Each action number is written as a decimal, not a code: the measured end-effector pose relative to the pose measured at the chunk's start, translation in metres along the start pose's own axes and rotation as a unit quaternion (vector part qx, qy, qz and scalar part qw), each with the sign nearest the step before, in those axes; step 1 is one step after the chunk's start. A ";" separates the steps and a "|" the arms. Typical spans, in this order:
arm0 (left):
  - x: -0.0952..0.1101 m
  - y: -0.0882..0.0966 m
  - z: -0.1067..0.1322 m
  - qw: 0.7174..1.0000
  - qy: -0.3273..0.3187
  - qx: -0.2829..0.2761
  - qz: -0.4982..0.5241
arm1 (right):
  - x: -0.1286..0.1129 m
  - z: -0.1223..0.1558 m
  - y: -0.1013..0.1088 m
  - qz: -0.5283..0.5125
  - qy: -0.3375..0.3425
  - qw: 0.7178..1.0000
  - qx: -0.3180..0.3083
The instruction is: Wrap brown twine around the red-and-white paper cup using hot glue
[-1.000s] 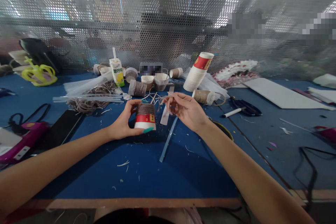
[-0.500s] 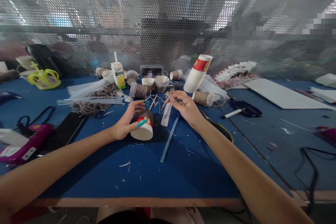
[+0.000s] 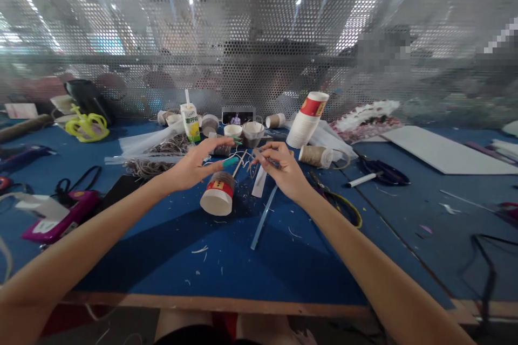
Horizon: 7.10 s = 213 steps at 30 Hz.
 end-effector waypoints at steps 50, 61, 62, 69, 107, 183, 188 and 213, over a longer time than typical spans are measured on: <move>0.029 -0.037 -0.041 0.965 0.142 -0.182 0.125 | -0.001 0.012 -0.020 -0.304 -0.148 0.935 -0.108; 0.031 -0.030 -0.037 0.971 0.142 -0.171 0.091 | 0.001 0.009 -0.018 -0.323 -0.142 0.922 -0.162; 0.032 -0.028 -0.036 0.970 0.140 -0.175 0.096 | 0.000 0.009 -0.018 -0.321 -0.141 0.924 -0.153; 0.008 0.004 -0.024 0.993 0.054 0.052 0.092 | 0.005 0.007 -0.016 -0.347 -0.135 0.923 -0.099; -0.040 -0.063 0.058 0.995 -0.021 0.051 0.083 | 0.013 0.022 -0.037 -0.302 -0.195 0.889 -0.284; -0.030 -0.053 0.060 0.959 -0.222 0.054 -0.168 | 0.009 0.029 -0.036 -0.194 -0.159 0.937 -0.242; -0.032 -0.053 0.060 0.958 -0.222 0.060 -0.170 | 0.009 0.028 -0.036 -0.198 -0.156 0.937 -0.243; -0.034 -0.053 0.064 0.946 -0.243 0.029 -0.213 | 0.011 0.029 -0.035 -0.206 -0.155 0.935 -0.243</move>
Point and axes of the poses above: each hand's wrist, its own z-axis away from the middle knuckle, its own y-axis out of the back of the hand, x = y × z, the point moved 1 cm from there along -z, towards the middle knuckle, and after that the axes turned 4 degrees about -z, right-handed, at the moved point
